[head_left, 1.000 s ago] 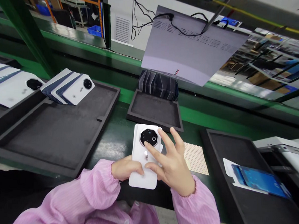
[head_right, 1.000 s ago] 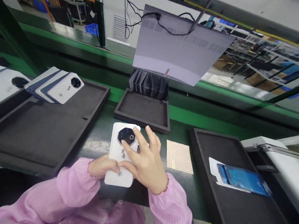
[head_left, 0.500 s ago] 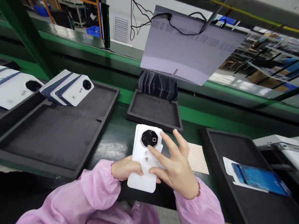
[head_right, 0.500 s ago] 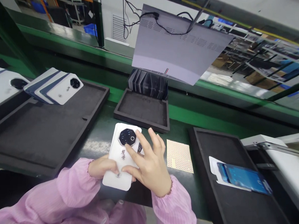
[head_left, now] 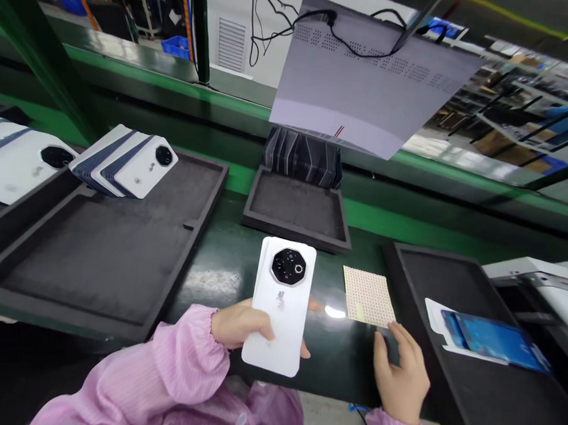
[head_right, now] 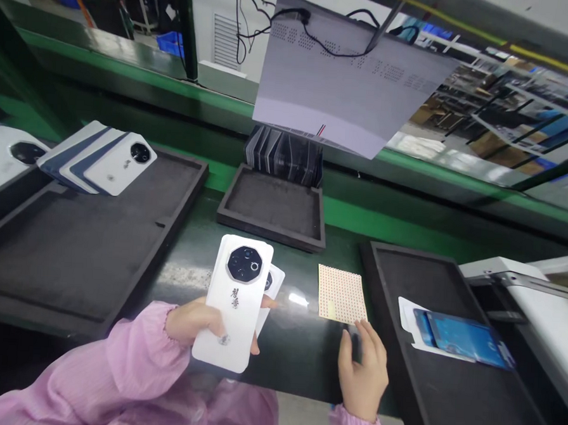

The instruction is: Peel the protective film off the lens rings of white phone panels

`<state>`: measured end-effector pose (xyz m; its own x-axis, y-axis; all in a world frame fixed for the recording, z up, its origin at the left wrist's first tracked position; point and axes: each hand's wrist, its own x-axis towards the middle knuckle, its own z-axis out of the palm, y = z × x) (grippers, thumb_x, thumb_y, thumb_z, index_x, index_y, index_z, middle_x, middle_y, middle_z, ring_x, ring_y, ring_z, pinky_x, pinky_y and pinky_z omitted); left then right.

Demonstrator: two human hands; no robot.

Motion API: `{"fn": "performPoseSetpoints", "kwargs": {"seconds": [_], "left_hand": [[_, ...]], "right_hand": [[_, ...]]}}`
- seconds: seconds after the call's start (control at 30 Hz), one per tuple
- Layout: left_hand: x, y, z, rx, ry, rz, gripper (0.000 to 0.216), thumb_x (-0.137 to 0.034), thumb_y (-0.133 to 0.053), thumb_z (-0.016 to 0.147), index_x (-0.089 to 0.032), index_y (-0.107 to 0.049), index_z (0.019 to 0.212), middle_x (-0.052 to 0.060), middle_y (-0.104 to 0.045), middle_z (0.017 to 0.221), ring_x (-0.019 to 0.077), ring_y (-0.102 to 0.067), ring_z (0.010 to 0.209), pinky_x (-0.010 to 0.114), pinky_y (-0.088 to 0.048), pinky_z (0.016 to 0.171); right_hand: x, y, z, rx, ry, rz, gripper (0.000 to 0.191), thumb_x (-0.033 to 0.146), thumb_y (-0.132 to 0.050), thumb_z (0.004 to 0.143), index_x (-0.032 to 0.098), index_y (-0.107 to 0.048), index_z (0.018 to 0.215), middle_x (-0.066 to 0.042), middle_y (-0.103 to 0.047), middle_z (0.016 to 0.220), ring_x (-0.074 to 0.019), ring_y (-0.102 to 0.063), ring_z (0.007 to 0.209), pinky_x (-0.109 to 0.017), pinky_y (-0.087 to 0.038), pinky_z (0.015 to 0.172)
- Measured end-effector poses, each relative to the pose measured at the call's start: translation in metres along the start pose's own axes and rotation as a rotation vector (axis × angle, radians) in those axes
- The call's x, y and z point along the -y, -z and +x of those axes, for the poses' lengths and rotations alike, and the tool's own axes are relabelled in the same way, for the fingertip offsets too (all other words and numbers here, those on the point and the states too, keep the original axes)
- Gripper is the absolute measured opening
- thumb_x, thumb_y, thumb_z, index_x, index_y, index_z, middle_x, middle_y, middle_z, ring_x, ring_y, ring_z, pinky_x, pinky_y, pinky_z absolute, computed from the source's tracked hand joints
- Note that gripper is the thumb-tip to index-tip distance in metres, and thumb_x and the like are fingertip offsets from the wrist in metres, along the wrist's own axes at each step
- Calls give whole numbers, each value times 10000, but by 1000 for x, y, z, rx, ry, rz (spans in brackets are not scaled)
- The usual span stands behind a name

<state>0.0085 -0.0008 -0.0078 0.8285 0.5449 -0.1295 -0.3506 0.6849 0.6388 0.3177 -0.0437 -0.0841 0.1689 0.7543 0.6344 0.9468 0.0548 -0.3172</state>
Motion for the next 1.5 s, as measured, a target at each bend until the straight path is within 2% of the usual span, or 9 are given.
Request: {"fn": "performPoseSetpoints", "kwargs": {"seconds": [0.17,0.33,0.47,0.57,0.73,0.9,1.07,1.33,1.5], "left_hand": [[-6,-2,1,-83,28,59,796,-142,-481,558,-134,-369,1347,118,-683,957,267,-613,854,353,-460,710],[-14,-4,3,-115,88,100,824,-165,-484,567,-129,-313,1372,129,-678,954,290,-593,885,397,-443,754],[-17,-4,5,-158,81,112,834,-169,-488,580,-138,-283,1388,126,-669,971,299,-581,908,396,-430,769],[-19,-4,7,-181,75,95,826,-189,-494,597,-143,-277,1393,120,-661,968,296,-579,884,395,-433,750],[-20,-4,10,-200,111,90,812,-208,-518,599,-144,-310,1382,117,-654,977,302,-568,897,420,-420,786],[-19,3,13,-213,124,90,825,-215,-522,608,-180,-277,1394,98,-648,968,292,-567,879,407,-413,782],[-20,6,14,-208,125,90,819,-215,-522,610,-184,-280,1392,101,-643,986,288,-567,879,390,-411,779],[-19,3,16,-242,135,140,812,-224,-522,624,-166,-276,1395,107,-657,1001,314,-569,940,432,-403,833],[3,-20,52,-257,104,79,802,-158,-514,611,-179,-307,1386,92,-677,1021,306,-578,985,398,-440,818]], "right_hand": [[-23,7,15,24,-39,28,236,316,-516,840,132,-638,923,-135,-664,932,-242,-630,865,-405,-510,799],[-39,-4,51,270,57,94,316,331,-446,873,126,-596,1060,-153,-645,1070,-239,-606,1001,-410,-496,871],[-24,-13,46,382,108,66,324,351,-485,850,127,-629,1033,-167,-626,1123,-281,-565,1064,-461,-463,914],[-10,-5,38,446,101,61,270,306,-489,856,159,-635,1029,-134,-642,1096,-265,-579,1013,-441,-474,888],[-32,3,62,426,-13,34,255,223,-404,884,164,-650,915,-105,-672,944,-209,-621,890,-351,-498,821],[-63,-20,102,500,-52,-47,225,149,-436,852,175,-659,825,-69,-666,871,-183,-628,822,-286,-476,781],[-63,-34,114,615,-39,-142,243,88,-435,841,159,-657,773,-66,-638,841,-162,-608,775,-246,-436,731],[-63,-34,118,711,-32,-243,224,76,-433,850,147,-632,775,-70,-612,835,-155,-582,776,-233,-397,711],[-61,-34,117,726,-9,-282,242,70,-402,858,143,-627,808,-82,-612,858,-166,-577,812,-242,-393,729]]}}
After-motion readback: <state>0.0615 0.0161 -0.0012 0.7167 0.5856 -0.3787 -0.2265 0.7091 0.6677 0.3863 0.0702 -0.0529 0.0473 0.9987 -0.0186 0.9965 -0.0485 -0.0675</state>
